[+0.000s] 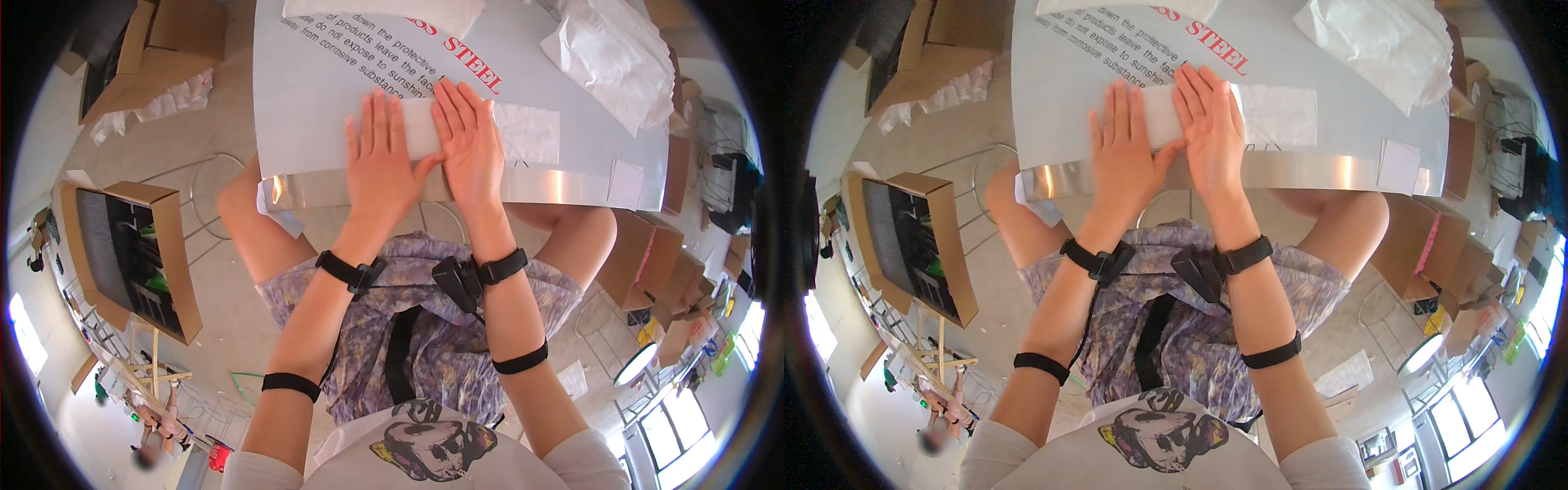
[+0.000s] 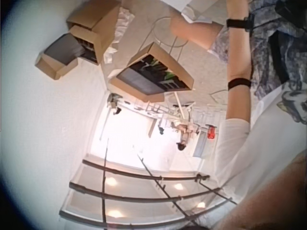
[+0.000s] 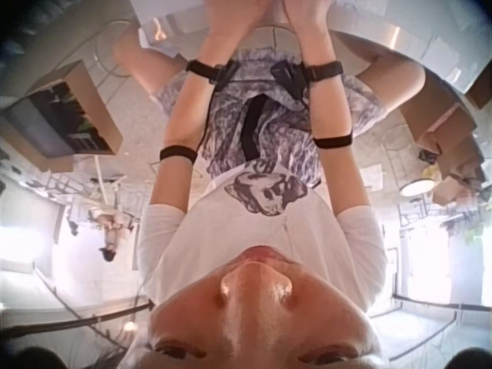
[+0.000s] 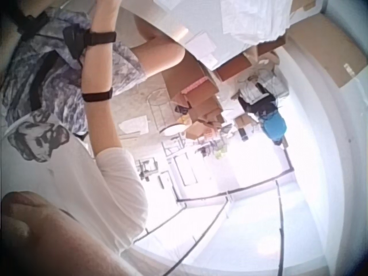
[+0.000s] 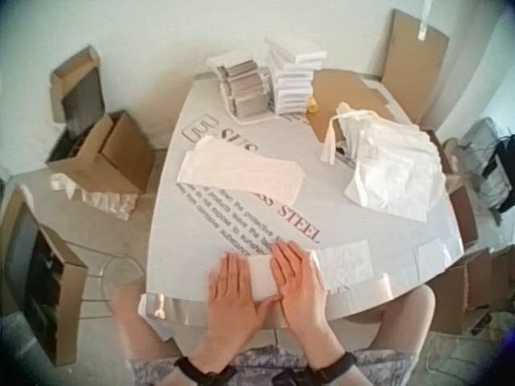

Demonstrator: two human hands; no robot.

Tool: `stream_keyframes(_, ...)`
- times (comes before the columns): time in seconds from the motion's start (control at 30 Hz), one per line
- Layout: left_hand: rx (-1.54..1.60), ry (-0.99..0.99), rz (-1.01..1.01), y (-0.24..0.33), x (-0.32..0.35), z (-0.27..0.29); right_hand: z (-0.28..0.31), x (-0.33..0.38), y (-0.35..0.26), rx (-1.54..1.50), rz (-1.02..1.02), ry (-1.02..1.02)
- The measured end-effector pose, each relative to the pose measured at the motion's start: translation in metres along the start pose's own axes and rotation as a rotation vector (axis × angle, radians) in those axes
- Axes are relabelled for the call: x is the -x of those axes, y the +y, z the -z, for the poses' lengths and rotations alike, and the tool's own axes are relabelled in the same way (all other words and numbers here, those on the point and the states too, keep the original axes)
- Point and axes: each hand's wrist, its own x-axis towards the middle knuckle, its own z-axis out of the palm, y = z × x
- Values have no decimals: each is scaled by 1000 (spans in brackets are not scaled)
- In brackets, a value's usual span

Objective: Folding and preparing white plastic packaging sleeves for products.

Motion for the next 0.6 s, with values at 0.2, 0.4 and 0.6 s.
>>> stream_keyframes(0.2, 27, 220, 168, -28, 20, 22, -2, -1, 1, -9, 1, 9)
stream_keyframes(0.4, 173, 125, 96, -28, 21, 22, 0, -1, -10, -41, 24, 42)
stream_keyframes(0.6, 208, 96, 0, -21, 20, 20, 8, 13, -66, 528, 275, 294)
